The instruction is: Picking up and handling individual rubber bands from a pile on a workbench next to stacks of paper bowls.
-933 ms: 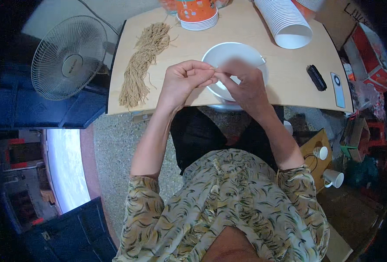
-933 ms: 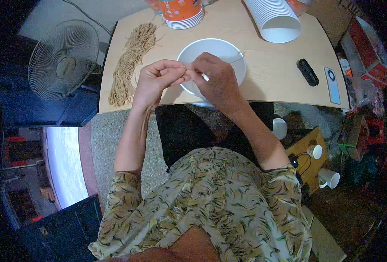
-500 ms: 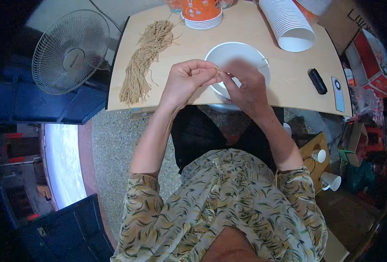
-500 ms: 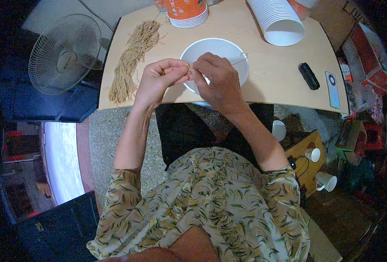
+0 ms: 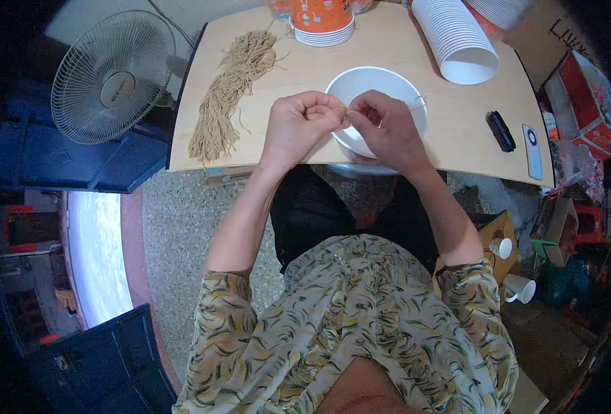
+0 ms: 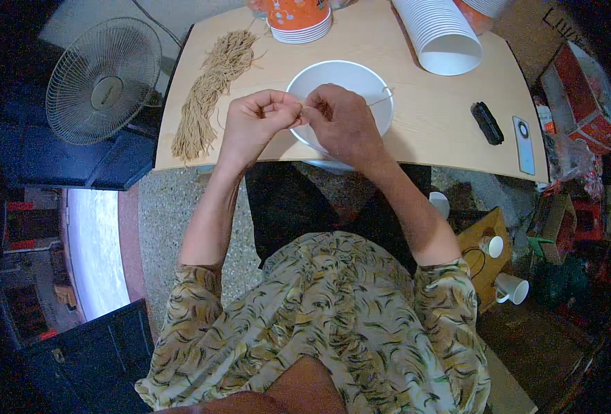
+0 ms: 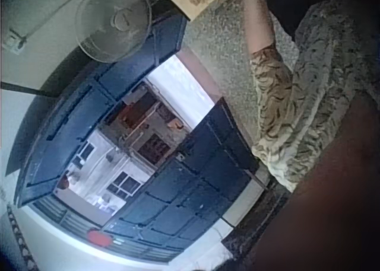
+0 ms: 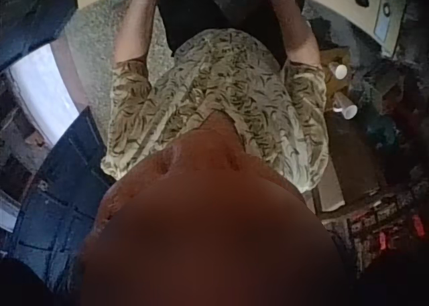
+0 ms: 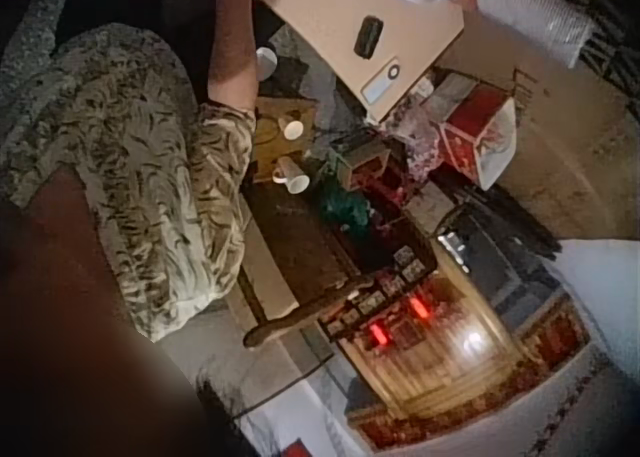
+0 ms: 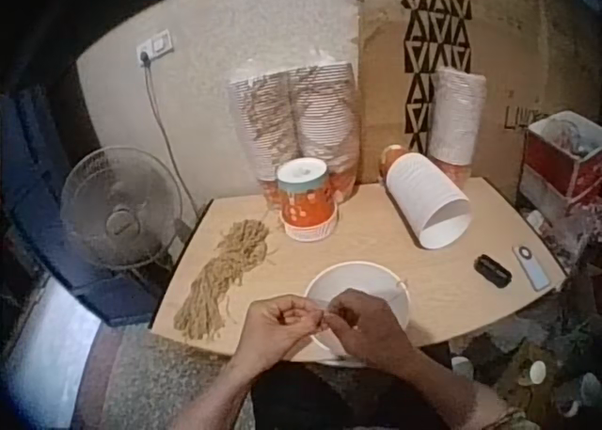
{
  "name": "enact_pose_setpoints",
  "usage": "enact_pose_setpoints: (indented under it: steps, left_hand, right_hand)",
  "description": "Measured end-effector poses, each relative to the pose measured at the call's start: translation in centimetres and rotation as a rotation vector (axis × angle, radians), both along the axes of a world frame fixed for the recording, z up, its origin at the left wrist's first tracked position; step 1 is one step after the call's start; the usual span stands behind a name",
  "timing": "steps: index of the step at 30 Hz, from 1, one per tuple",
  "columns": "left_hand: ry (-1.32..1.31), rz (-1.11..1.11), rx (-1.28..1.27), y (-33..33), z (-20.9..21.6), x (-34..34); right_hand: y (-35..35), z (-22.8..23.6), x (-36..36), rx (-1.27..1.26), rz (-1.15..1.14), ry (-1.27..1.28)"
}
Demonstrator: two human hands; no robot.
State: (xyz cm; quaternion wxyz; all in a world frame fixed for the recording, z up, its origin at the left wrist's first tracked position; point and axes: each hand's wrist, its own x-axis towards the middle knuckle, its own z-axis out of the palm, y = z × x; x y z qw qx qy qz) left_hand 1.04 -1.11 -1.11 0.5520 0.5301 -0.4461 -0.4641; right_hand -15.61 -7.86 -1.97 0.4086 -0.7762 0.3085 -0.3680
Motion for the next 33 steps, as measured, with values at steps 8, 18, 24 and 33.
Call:
enact_pose_setpoints:
  steps: [8, 18, 24, 33]
  left_hand:
    - [0.018, 0.003, 0.042, 0.2, 0.7, -0.1]
    - [-0.075, -0.034, 0.013, 0.2, 0.1, 0.1]
    - [-0.089, -0.048, -0.003, 0.2, 0.2, 0.2]
    - [0.009, -0.074, 0.078, -0.1, 0.6, 0.6]
  right_hand:
    - [-1.5, 0.9, -0.4, 0.507, 0.128, -0.069]
    - [-2.4, 0.2, -0.5, 0.768, 0.167, -0.108]
    - [-2.2, 0.3, -0.8, 0.711, 0.162, -0.097]
    - [-1.9, 1.2, -1.9, 0.520, 0.104, -0.114]
